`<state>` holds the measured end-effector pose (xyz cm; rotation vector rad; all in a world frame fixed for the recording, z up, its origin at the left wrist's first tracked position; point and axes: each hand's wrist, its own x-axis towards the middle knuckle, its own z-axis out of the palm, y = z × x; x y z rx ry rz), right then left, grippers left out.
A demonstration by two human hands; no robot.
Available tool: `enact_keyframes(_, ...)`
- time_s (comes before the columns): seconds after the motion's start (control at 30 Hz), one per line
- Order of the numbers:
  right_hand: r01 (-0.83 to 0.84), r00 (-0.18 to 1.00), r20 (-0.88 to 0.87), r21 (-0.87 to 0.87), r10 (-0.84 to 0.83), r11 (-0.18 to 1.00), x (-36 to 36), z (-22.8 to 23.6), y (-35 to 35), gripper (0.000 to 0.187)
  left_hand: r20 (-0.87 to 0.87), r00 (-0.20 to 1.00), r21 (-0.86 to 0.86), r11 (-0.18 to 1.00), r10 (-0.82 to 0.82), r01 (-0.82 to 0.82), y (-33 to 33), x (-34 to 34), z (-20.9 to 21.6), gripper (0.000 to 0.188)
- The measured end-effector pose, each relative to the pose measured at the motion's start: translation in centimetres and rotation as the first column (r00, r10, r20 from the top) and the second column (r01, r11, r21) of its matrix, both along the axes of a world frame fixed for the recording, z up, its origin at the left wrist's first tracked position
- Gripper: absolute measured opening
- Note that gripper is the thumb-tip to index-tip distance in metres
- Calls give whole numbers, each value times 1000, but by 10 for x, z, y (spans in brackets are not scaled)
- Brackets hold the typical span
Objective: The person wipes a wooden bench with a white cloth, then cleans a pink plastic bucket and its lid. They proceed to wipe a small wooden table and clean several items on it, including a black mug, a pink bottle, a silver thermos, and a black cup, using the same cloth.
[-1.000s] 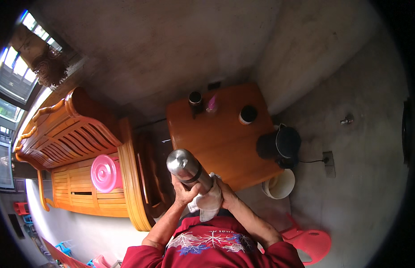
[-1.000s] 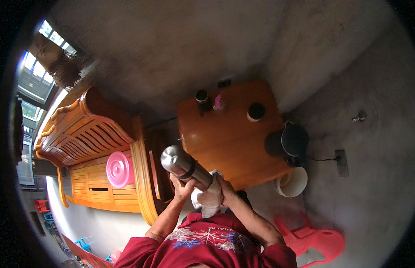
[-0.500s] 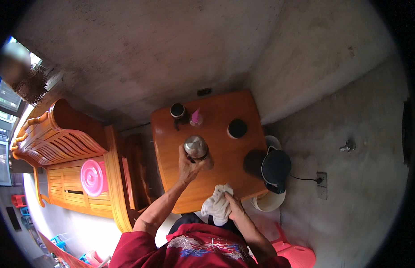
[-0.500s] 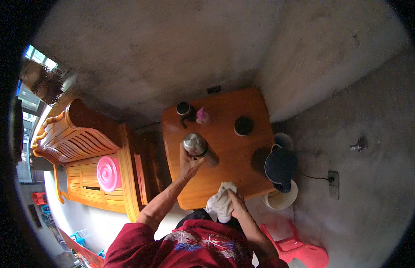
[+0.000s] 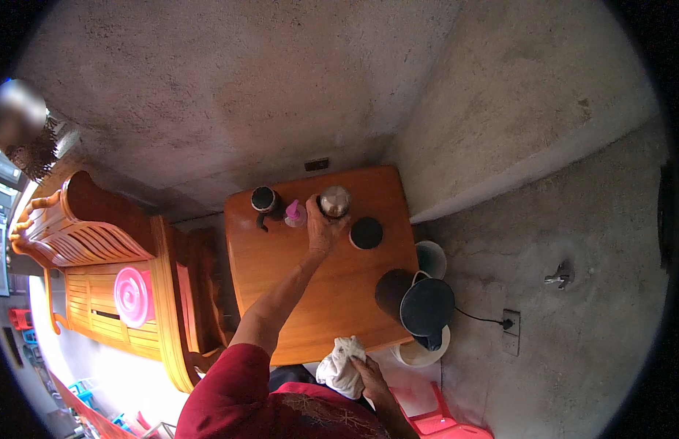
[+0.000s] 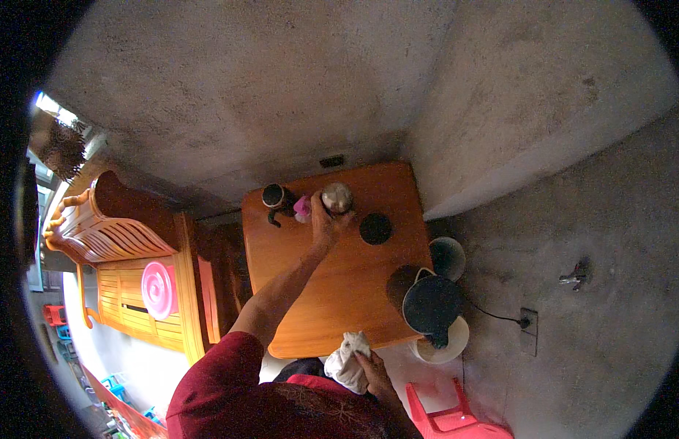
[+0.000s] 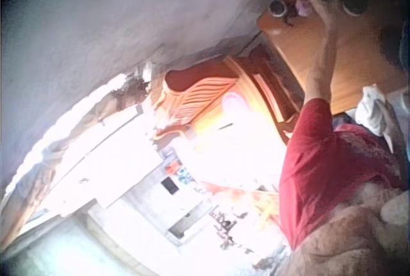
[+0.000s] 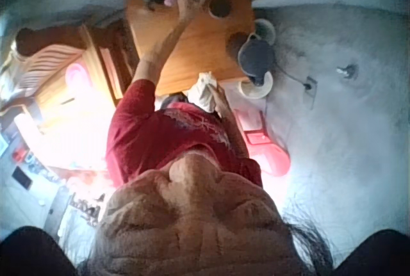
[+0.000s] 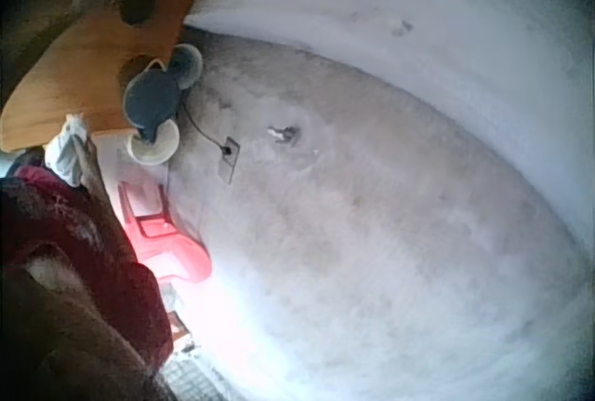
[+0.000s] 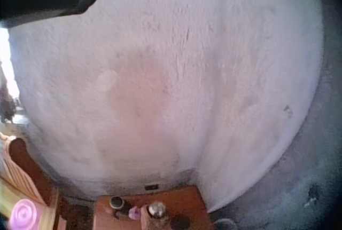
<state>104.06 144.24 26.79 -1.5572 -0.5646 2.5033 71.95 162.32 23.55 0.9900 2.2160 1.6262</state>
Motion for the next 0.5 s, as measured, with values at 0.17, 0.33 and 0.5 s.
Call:
enact_keyframes(0.17,42,999,17,-69,-40,997,16,-10,-1,34,-64,996,12,998,62,-62,14,-3,-12,78)
enact_keyframes(0.33,32,999,36,-28,-31,999,23,-16,-3,34,-85,992,15,996,90,-89,16,-5,-20,81)
enact_keyframes(0.5,0,1000,8,5,0,1000,19,-12,2,34,-115,979,10,986,168,-168,14,9,-13,84)
